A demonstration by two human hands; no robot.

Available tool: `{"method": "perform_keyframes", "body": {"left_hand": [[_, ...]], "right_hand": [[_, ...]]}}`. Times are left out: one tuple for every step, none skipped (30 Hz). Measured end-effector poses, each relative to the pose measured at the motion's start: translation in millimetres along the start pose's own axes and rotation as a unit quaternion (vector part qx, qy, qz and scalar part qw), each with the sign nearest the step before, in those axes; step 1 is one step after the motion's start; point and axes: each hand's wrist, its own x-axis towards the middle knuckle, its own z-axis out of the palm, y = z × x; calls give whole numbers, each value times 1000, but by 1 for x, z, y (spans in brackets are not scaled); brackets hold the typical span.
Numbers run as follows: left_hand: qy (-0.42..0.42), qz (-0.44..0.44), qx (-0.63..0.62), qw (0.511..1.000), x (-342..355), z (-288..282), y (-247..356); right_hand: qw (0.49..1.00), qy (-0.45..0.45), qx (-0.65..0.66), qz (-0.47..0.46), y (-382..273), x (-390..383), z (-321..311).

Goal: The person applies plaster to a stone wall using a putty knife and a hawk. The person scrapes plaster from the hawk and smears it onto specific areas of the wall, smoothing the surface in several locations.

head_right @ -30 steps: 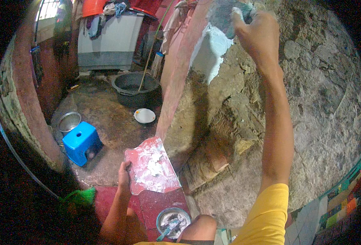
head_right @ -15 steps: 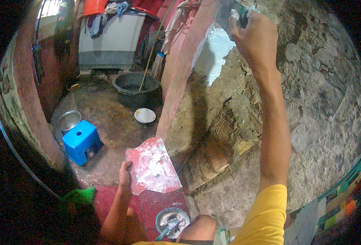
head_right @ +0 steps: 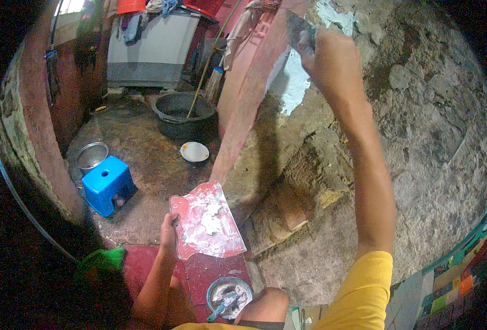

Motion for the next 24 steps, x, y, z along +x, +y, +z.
{"method": "perform_keyframes", "body": {"left_hand": [[-12,-7,-12,1000,1,-2,0],[-7,-6,-7,1000,0,-2,0],[-1,-6,-3,1000,0,-1,1],[4,-7,1,1000,-1,-1,1],[5,-7,3,1000,-2,1,2],[7,-8,5,1000,-3,2,3],[8,-8,8,1000,-4,3,4],[2,-15,6,1000,-3,1,3],[-2,-19,4,1000,-1,-2,2],[-6,-24,2,1000,1,-5,1],[-11,-28,-2,1000,1,-7,0],[-18,-32,-6,999,3,-8,-1],[-24,-37,-10,999,3,-9,-1],[-18,-30,-6,999,3,-8,-1],[-11,-24,-2,1000,2,-6,-1],[-5,-17,2,1000,2,-4,-1],[-4,-17,2,1000,4,-6,-2],[-5,-16,1,1000,7,-8,-3],[-5,-16,1,1000,9,-10,-4],[-10,-19,4,1000,9,-10,-4],[-13,-22,7,1000,10,-11,-4],[-16,-25,10,1000,10,-10,-5],[-15,-21,10,1000,11,-9,-5],[-9,-17,9,1000,9,-10,-4]], "right_hand": [[1000,5,-2,5,2,2,-2],[1000,10,-4,10,5,5,-6],[1000,14,-6,15,6,8,-10],[1000,17,-17,15,3,10,-16],[1000,12,-3,20,0,10,-16],[1000,7,10,26,-2,9,-15],[999,2,23,31,-5,9,-14],[998,-7,47,30,-10,6,-14],[998,-23,47,40,-11,4,-12],[997,-40,47,49,-11,3,-10],[996,-57,46,59,-12,2,-8],[995,-55,48,62,-10,0,-7],[995,-52,51,66,-7,-1,-5],[995,-50,53,69,-3,-2,-4],[995,-47,56,72,1,-2,-3],[995,-39,50,78,4,0,-3],[995,-30,44,84,7,2,-4],[995,-22,37,89,10,5,-7],[995,-13,29,94,13,7,-11],[995,-4,20,100,16,10,-15],[994,4,14,106,18,11,-17],[993,9,-26,111,20,12,-21],[995,33,-19,91,21,11,-25],[996,55,-7,72,19,8,-27]]}}
